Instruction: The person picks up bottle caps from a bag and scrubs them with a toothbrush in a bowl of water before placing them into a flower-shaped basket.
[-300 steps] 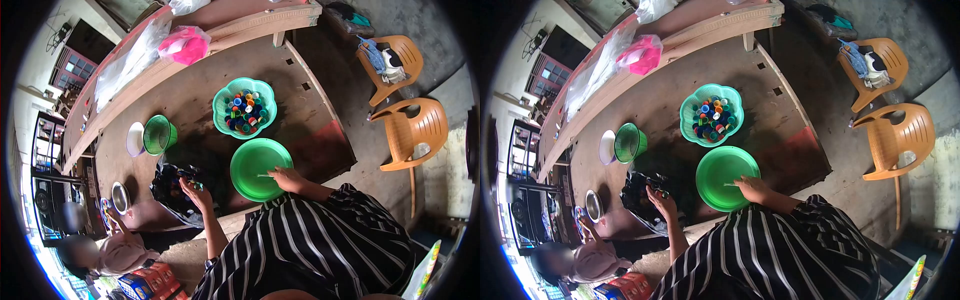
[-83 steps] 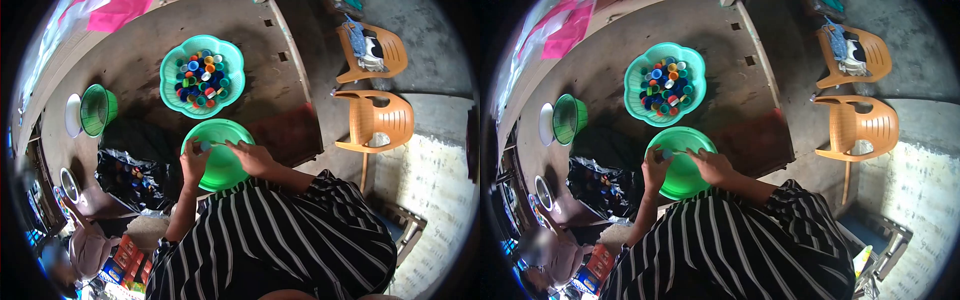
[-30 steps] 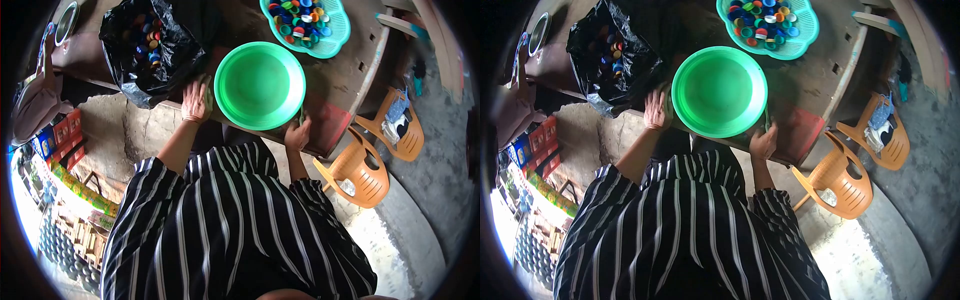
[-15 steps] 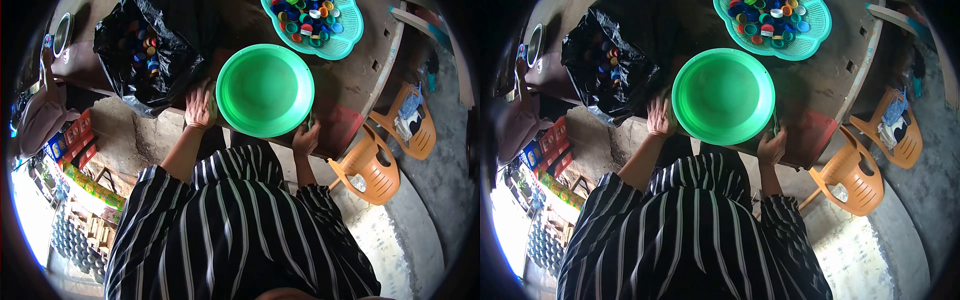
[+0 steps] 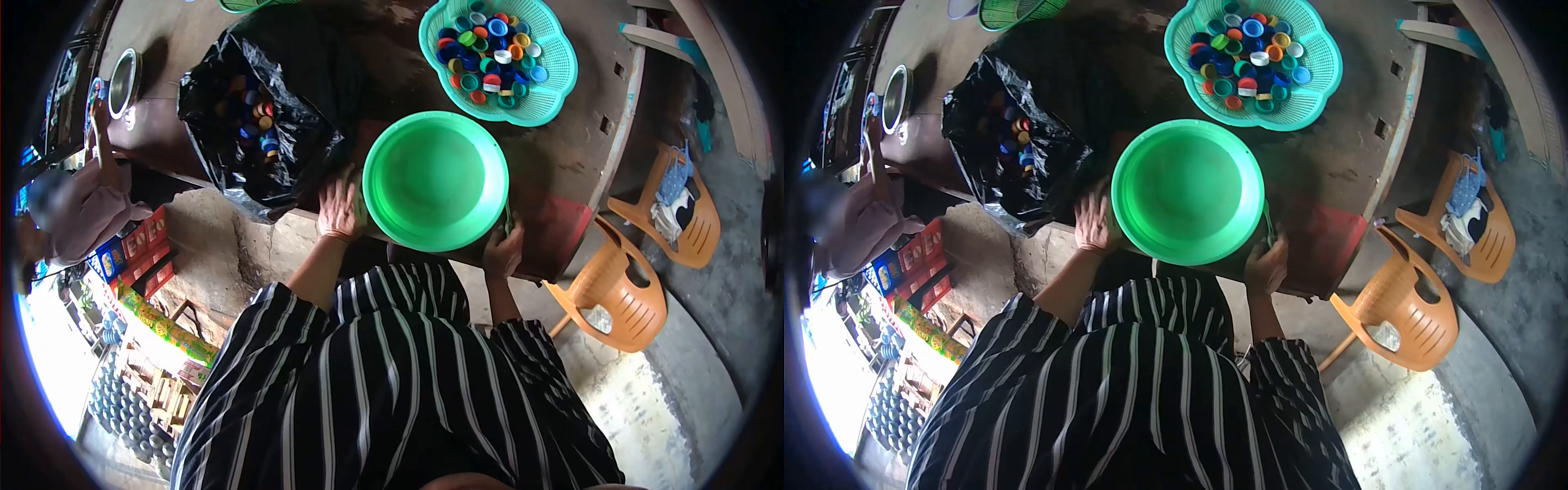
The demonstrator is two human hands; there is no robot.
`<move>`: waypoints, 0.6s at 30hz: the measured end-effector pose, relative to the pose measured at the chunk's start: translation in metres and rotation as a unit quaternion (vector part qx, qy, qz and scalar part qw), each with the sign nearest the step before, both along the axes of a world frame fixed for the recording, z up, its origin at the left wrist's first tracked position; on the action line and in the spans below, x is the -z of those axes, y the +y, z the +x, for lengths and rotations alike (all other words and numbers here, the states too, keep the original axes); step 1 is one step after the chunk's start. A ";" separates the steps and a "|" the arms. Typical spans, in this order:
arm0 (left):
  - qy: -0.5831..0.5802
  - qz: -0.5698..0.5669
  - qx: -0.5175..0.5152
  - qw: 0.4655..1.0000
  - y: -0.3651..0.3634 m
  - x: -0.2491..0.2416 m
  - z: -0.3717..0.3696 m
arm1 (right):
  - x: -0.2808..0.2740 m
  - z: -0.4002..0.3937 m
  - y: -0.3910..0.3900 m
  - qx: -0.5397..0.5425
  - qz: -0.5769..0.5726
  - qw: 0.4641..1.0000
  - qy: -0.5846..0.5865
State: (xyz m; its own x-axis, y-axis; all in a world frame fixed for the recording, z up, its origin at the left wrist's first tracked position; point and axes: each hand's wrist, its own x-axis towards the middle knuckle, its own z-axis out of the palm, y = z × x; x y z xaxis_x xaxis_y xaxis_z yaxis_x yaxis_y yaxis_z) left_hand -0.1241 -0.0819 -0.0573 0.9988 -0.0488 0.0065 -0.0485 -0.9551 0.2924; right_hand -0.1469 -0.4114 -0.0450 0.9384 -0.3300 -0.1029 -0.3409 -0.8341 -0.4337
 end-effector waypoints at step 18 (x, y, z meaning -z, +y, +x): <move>0.097 -0.082 0.029 0.991 0.005 0.005 0.000 | -0.002 0.000 0.001 0.024 -0.012 0.998 -0.052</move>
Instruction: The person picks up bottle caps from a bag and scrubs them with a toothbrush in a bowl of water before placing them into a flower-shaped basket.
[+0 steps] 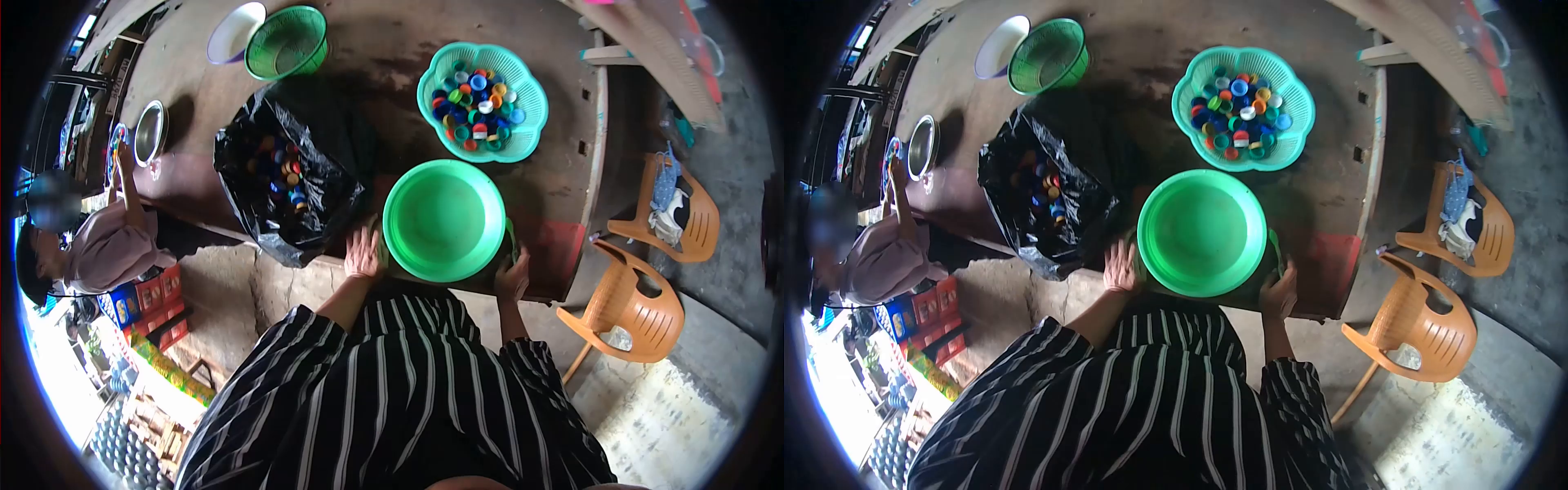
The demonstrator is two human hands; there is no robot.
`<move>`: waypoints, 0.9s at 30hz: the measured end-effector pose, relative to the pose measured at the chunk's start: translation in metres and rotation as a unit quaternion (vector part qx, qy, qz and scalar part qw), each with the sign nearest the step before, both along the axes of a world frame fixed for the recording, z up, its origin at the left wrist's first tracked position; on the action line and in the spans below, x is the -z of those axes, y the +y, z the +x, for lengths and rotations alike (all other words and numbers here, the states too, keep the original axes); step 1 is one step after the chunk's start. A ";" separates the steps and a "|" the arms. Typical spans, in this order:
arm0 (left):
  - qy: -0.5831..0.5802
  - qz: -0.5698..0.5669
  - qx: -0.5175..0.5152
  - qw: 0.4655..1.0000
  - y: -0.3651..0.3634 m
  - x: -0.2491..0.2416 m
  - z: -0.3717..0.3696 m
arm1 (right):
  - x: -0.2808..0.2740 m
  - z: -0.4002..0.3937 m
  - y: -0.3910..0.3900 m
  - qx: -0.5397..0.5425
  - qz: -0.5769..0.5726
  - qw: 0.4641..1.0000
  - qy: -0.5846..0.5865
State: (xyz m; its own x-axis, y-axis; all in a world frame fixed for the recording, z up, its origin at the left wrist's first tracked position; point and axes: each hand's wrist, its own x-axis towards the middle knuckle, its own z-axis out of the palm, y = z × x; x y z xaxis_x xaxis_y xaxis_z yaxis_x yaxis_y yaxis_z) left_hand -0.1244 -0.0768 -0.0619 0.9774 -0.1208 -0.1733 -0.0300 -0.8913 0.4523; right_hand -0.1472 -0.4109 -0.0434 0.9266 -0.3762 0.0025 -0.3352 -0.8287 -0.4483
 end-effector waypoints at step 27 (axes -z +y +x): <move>-0.164 0.018 -0.147 0.975 0.141 -0.051 0.124 | 0.002 -0.004 0.003 0.064 -0.010 0.994 -0.085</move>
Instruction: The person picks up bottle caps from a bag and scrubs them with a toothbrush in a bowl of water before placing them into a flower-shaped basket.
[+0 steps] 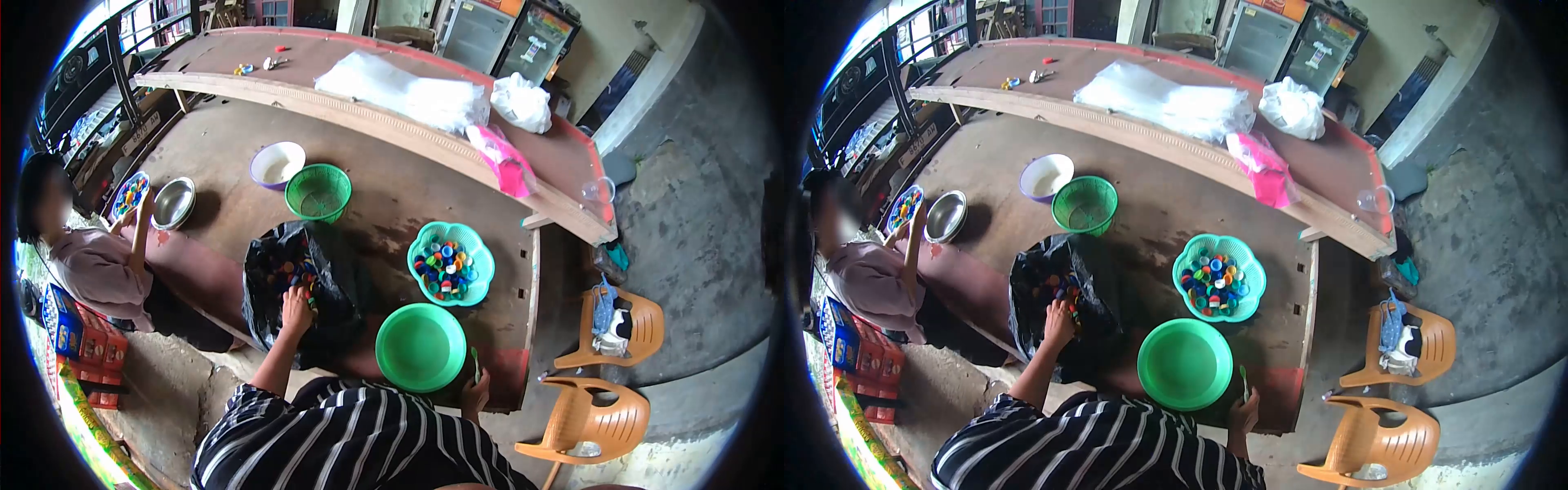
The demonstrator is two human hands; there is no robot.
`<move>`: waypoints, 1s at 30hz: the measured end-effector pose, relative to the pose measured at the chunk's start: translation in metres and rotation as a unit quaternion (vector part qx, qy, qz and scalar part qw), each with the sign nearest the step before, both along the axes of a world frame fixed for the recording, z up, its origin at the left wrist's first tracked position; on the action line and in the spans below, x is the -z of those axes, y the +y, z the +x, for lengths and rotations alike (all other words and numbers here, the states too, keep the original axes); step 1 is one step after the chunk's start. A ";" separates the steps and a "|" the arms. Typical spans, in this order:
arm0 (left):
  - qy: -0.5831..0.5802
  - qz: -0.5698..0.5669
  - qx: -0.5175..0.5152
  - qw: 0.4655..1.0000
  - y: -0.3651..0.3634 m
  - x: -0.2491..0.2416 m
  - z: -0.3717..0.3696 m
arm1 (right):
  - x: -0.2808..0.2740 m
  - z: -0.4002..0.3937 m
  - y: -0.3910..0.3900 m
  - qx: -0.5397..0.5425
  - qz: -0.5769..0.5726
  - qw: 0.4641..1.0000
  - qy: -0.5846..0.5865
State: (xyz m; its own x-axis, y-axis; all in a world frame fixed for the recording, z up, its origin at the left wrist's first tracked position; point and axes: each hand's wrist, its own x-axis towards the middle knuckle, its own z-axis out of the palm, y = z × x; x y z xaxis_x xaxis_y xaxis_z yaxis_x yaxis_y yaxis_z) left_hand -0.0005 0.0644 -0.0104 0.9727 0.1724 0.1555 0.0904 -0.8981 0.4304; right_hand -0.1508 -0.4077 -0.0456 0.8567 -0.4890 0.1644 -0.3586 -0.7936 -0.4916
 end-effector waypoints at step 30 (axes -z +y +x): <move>0.055 -0.063 -0.113 0.990 0.000 0.010 0.028 | 0.023 -0.003 -0.012 0.001 0.004 1.000 -0.016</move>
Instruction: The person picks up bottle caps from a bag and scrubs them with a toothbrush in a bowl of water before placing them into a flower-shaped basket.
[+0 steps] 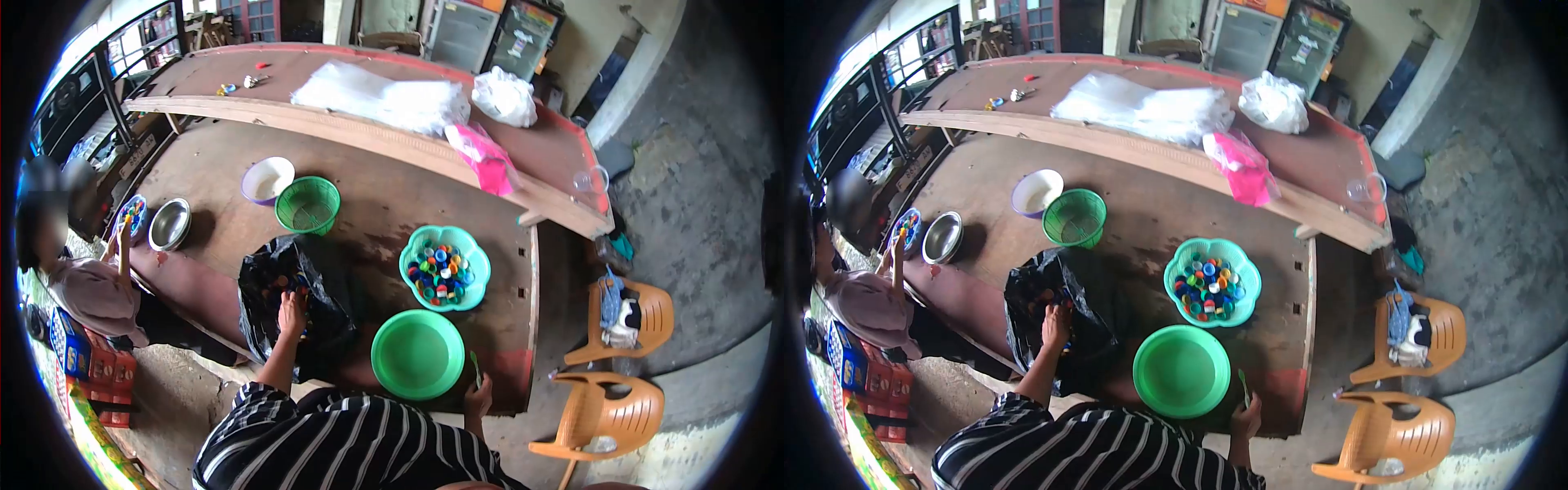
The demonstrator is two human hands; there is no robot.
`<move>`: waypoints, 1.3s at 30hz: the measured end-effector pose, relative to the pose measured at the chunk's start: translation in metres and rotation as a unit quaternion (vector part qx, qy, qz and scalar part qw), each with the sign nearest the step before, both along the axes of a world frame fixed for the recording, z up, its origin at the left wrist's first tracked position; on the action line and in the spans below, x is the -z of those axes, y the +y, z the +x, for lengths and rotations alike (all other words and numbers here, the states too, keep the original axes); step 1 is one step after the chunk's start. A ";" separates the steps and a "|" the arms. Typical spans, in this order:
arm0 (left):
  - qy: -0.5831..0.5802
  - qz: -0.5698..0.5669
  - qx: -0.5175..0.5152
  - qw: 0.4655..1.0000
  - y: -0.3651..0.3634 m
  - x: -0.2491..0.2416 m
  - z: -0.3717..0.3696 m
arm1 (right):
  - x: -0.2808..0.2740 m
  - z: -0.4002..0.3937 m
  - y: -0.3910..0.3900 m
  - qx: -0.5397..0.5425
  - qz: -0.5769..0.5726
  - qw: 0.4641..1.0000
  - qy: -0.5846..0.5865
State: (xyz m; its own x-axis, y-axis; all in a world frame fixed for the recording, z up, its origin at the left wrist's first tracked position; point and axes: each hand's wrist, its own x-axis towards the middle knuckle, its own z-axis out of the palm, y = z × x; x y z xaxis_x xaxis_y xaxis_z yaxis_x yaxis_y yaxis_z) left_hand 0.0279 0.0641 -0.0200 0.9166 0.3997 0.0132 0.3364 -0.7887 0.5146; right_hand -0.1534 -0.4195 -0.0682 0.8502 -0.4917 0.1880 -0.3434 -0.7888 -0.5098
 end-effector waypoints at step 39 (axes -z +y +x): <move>0.062 0.117 0.022 0.991 0.015 0.020 -0.001 | -0.111 0.052 0.108 -0.213 -0.012 0.949 0.233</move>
